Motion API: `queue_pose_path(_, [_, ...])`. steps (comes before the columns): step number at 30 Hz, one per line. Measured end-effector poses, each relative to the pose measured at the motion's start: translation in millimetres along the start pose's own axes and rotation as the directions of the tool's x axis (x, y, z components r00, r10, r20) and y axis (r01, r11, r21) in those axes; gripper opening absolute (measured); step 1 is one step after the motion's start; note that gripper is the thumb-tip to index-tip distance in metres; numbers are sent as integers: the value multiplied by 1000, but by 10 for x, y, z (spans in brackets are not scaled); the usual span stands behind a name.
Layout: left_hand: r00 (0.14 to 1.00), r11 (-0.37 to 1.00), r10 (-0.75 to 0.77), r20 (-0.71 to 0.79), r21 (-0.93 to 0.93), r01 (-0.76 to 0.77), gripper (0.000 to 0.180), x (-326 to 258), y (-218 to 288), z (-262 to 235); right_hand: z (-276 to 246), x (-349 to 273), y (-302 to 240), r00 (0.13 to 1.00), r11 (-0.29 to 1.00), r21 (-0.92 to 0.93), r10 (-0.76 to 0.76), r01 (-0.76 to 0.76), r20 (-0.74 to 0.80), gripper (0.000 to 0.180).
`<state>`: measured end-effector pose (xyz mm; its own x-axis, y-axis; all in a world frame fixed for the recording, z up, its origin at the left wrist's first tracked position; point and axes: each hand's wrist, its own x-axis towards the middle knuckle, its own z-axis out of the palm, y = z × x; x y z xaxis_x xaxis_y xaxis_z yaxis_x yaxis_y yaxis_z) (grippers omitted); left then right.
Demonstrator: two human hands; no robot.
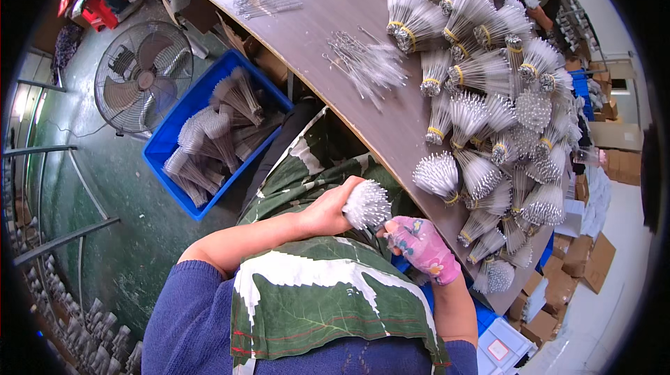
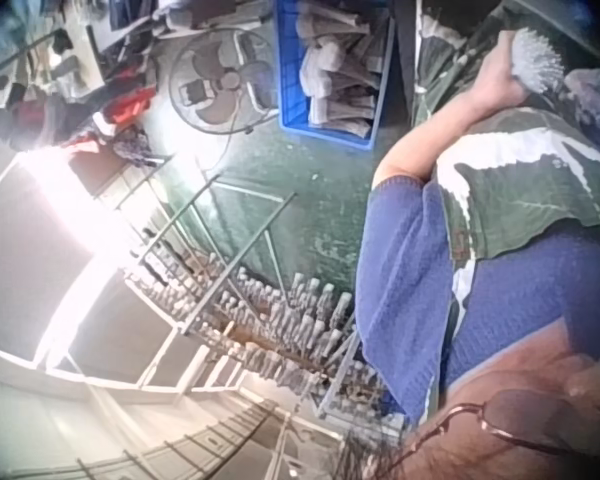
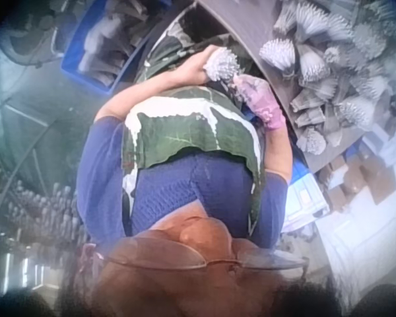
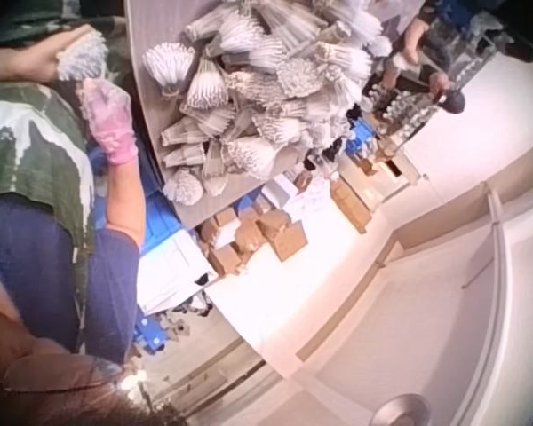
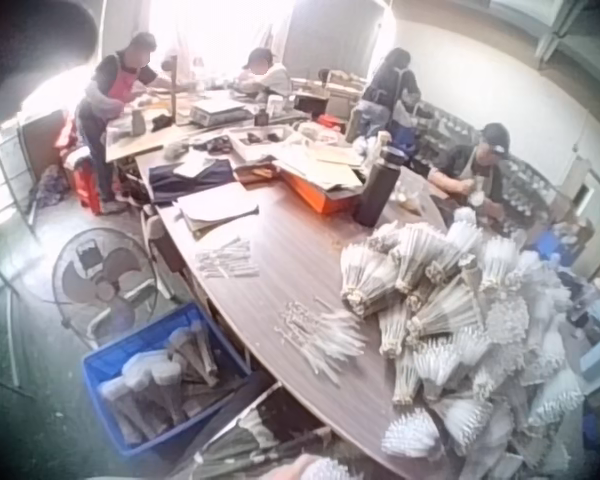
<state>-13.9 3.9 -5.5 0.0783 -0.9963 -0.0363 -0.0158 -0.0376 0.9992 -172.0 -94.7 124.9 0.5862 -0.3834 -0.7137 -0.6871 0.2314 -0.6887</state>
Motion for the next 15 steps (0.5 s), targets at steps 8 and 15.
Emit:
queue_pose_path(8, [996,998,-50,-76,-32,47,57,20,-75,16,27,-5,-66,1000,1000,-15,14,-14,13,33])
queue_pose_path(15, [993,965,-35,-110,-262,5,56,42,-166,21,58,48,14,994,987,147,-51,64,-94,32])
